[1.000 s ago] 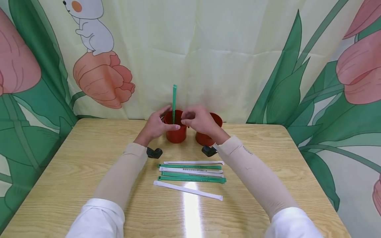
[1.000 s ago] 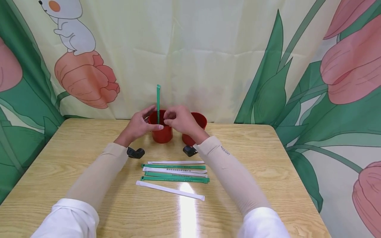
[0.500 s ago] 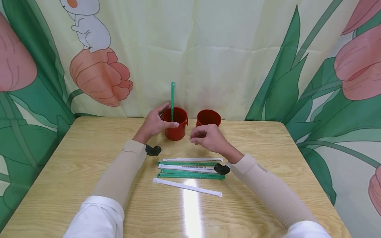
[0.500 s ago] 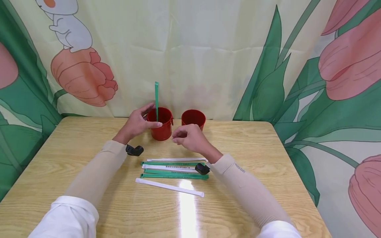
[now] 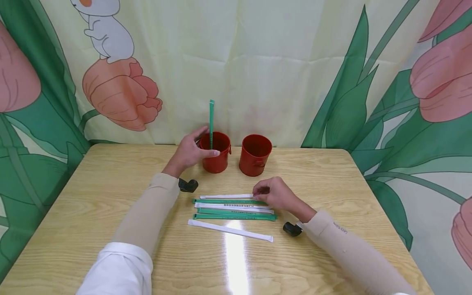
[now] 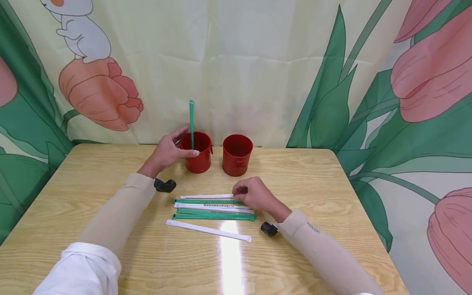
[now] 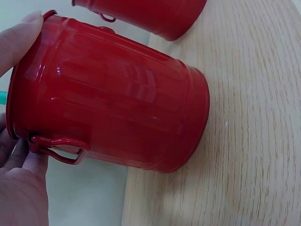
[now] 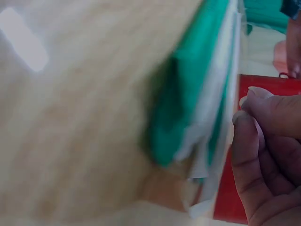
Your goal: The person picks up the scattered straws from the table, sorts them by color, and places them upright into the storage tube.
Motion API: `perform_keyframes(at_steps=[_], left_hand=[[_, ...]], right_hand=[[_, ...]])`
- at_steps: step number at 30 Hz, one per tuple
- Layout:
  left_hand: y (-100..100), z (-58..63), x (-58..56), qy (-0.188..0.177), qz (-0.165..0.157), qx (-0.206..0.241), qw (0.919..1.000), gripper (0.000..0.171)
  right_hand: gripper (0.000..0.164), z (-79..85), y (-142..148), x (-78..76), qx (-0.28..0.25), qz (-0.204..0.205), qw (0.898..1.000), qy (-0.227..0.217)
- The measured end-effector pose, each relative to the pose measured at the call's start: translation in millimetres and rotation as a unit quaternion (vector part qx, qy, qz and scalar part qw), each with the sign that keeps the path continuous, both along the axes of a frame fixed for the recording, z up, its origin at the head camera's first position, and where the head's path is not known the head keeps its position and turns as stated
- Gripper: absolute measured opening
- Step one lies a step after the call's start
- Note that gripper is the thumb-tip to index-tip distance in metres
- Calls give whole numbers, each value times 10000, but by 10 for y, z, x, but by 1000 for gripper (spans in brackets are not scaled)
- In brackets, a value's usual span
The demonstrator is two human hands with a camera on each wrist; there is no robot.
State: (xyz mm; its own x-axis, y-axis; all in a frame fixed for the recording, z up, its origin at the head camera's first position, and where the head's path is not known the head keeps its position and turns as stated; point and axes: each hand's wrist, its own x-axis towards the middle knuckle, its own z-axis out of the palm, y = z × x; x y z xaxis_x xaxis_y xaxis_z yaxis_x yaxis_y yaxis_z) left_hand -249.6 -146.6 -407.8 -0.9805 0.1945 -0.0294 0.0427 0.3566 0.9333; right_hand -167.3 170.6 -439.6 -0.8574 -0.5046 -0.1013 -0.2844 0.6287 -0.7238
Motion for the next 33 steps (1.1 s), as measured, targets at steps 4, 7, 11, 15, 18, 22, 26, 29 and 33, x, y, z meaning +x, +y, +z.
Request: perform_keyframes(at_steps=[4, 7, 11, 15, 18, 22, 26, 29, 33], left_hand=[[-2, 19, 2, 8, -19, -26, 10000, 99], [-6, 22, -1, 26, -10, -25, 10000, 99], [-14, 24, 1, 33, 31, -72, 10000, 98], [-9, 22, 5, -1, -7, -96, 10000, 98], [-3, 24, 8, -18, -23, -87, 10000, 98], [-7, 38, 18, -3, 5, -90, 10000, 98], [-9, 38, 25, 0, 4, -96, 10000, 99], [-15, 33, 29, -1, -32, -91, 10000, 99], [-17, 18, 24, 22, -42, -79, 10000, 99]], right_hand=[[10, -77, 37, 31, 67, 27, 9999, 85], [12, -112, 51, 47, 137, 39, 9997, 199], [14, -131, 51, 62, 311, 74, 9991, 265], [16, -141, 46, 81, 620, 179, 9972, 388], [17, -133, 37, 97, 953, 413, 9928, 605], [18, -115, 19, 107, 1475, 868, 9804, 977], [21, -105, 20, 125, 1754, 1119, 9719, 1102], [21, -84, 33, 153, 1734, 1184, 9714, 1109], [16, -34, 74, 180, 1553, 1103, 9744, 1194]])
